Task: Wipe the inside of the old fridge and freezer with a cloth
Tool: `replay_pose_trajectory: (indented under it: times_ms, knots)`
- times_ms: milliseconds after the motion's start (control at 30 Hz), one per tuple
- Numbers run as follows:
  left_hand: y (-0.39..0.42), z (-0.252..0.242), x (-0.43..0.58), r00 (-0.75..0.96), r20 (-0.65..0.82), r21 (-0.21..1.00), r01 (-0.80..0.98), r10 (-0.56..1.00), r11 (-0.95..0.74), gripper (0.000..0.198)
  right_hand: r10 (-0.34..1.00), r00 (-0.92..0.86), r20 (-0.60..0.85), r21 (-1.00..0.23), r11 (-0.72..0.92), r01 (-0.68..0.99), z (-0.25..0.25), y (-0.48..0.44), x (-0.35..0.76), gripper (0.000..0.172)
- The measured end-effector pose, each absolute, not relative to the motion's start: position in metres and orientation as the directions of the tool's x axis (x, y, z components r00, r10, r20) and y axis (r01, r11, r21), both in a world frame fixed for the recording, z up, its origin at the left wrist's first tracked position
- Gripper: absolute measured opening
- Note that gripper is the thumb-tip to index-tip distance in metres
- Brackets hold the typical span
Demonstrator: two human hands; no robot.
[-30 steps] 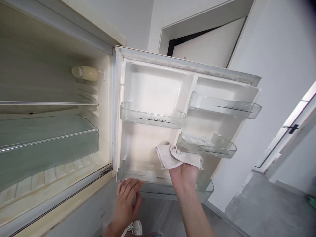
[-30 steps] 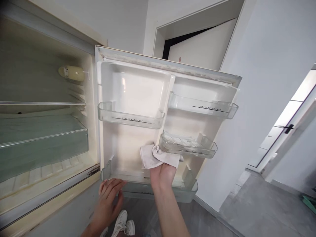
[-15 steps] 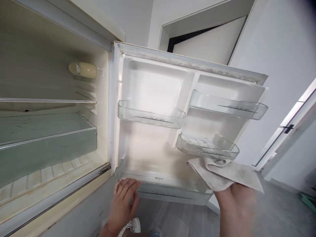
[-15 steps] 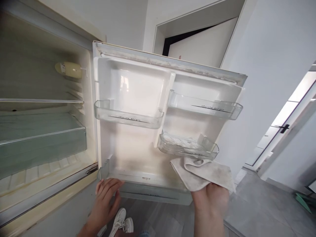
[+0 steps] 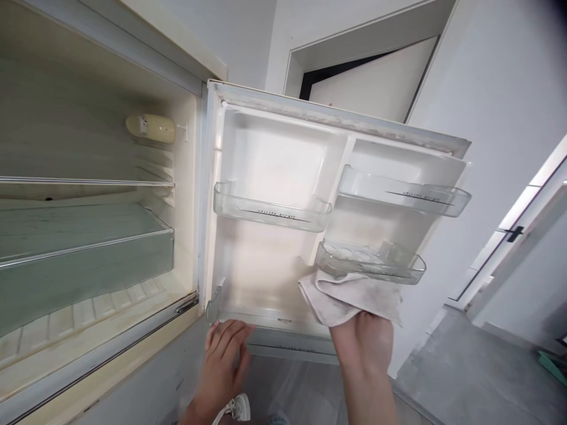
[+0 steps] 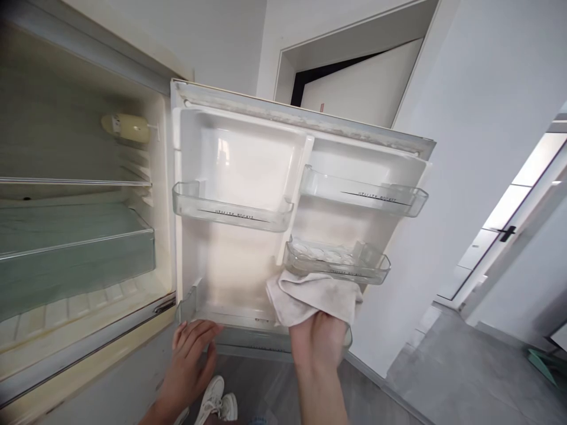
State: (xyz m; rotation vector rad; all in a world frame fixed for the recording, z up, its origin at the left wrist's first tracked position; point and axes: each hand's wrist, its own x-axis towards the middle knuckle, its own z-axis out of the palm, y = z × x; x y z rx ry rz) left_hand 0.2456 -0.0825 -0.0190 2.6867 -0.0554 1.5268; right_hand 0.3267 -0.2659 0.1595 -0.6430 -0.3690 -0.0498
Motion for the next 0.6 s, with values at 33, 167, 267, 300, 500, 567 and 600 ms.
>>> replay_pose_trajectory:
  times_ms: [33,167,267,300,500,567,600]
  knots:
    - [-0.083,-0.019,0.246,0.512,0.859,0.024,-0.056,-0.008,-0.998,0.040,0.092,0.933,0.348,-0.581,0.802,0.138,0.160,-0.260,0.324,0.025]
    - [-0.084,-0.018,0.246,0.510,0.860,0.019,-0.044,-0.006,-0.999,0.042,0.197,0.940,0.278,-0.556,0.831,-0.010,0.157,-0.243,0.318,0.024]
    - [-0.084,-0.016,0.244,0.526,0.850,0.013,-0.038,-0.009,-0.999,0.044,0.180,0.955,0.235,-0.543,0.840,-0.025,0.153,-0.244,0.319,0.023]
    - [-0.084,-0.016,0.244,0.528,0.849,0.012,-0.037,-0.009,-0.999,0.045,0.162,0.960,0.229,-0.550,0.835,-0.010,0.152,-0.246,0.319,0.024]
    - [-0.082,-0.019,0.243,0.530,0.848,0.016,-0.006,0.010,-1.000,0.050,0.092,0.938,0.333,-0.733,0.651,0.197,0.134,-0.261,0.306,0.031]
    - [-0.080,-0.020,0.244,0.540,0.841,-0.001,-0.007,-0.004,-1.000,0.050,0.050,0.907,0.419,-0.789,0.515,0.336,0.121,-0.273,0.301,0.036]
    - [-0.080,-0.020,0.244,0.540,0.841,-0.005,-0.008,-0.009,-1.000,0.050,0.038,0.870,0.491,-0.819,0.361,0.447,0.114,-0.281,0.301,0.039]
